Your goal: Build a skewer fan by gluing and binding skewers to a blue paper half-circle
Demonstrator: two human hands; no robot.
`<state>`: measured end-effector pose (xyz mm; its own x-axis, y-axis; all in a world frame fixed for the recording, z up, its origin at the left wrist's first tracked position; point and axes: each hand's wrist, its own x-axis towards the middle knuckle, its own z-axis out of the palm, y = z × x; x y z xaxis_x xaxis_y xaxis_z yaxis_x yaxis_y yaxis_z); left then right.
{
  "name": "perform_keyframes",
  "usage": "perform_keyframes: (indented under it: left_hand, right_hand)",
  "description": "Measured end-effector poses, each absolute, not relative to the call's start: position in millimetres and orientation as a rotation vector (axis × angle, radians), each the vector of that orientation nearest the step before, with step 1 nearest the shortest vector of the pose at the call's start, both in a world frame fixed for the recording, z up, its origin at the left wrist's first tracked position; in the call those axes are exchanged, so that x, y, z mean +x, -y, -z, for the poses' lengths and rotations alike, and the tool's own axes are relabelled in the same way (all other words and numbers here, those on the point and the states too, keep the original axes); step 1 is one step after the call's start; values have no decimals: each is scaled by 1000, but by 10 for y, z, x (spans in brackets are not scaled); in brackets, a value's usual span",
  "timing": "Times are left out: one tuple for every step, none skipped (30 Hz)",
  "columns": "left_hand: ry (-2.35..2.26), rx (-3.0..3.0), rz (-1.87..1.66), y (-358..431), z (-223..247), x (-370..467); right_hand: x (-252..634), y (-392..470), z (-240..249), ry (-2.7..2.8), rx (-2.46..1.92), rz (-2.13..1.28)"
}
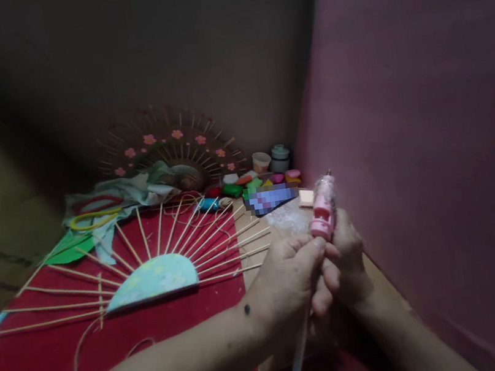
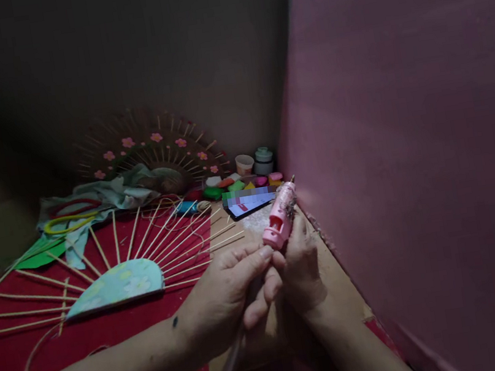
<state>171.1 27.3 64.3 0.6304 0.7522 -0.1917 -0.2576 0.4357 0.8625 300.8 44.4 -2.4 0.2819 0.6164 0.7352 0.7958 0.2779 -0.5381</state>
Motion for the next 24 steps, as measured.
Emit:
perform_keyframes:
  left_hand:
    - [-635,921,-672,-286,-644,1702]
    - [-644,921,-660,-298,-642,1693]
    - [-642,920,-641,-309,-637,1685]
    - [-628,922,-621,-318,-630,1679]
    - [-611,933,-604,-325,-623,1674]
    - [-598,952,-589,-328,-616,1669]
    - [-595,972,-569,-327,-611,1666]
    - [-608,988,-542,-322,-607,1663]
    - [-637,996,-519,-314,-606,1660]
    - [-671,998,-501,-304,-606,1657]
    - [-700,998,-490,-294,-607,1655]
    - [-720,1002,-496,-284,-608,1654]
    - [-733,1011,-515,-278,-607,1653]
    - [-737,1024,-540,-273,-605,1652]
    - [-732,1037,-561,-270,-601,1653]
    - [-725,1047,-575,-270,-596,1654]
    - [-721,1052,-583,-269,-589,1655]
    - [-720,1052,-585,-269,-582,1658]
    - [-722,1049,-584,-268,-575,1661]
    - [-725,1044,-583,-266,-571,1664]
    - [-726,1040,-577,-264,-570,1667]
    - [-726,1036,-566,-260,-573,1668]
    - [-723,1034,-554,-255,-579,1667]
    - [-714,1033,-538,-249,-588,1663]
  right_hand:
    - [3002,-444,25,1427,-1404,216]
    - [3000,-446,23,1442,-1395,231]
    - [3002,-449,19,1457,-1391,247]
    - [3006,-455,13,1462,-1395,264]
    - [3011,-463,6,1455,-1409,279]
    - [3018,-473,-2,1433,-1430,292]
    - [3026,-487,-8,1408,-1453,301]
    - [3033,-503,-12,1380,-1471,316]
    - [3040,-522,-13,1354,-1483,339]
    - [3047,-541,-11,1335,-1492,360]
    - [3052,-560,-6,1321,-1502,381]
    - [3057,-576,-1,1310,-1509,398]
    - [3059,-588,5,1307,-1515,406]
    - [3060,-596,8,1308,-1519,406]
    - [3059,-600,9,1309,-1521,400]
    - [3056,-598,7,1309,-1515,396]
    - [3052,-593,1,1311,-1504,390]
    - [3046,-584,-7,1314,-1493,380]
    - [3040,-573,-16,1317,-1484,369]
    - [3033,-562,-24,1323,-1476,357]
    - [3025,-550,-32,1331,-1473,343]
    - [3017,-539,-38,1339,-1474,330]
    - [3008,-529,-42,1339,-1476,321]
    - [3000,-521,-45,1339,-1473,318]
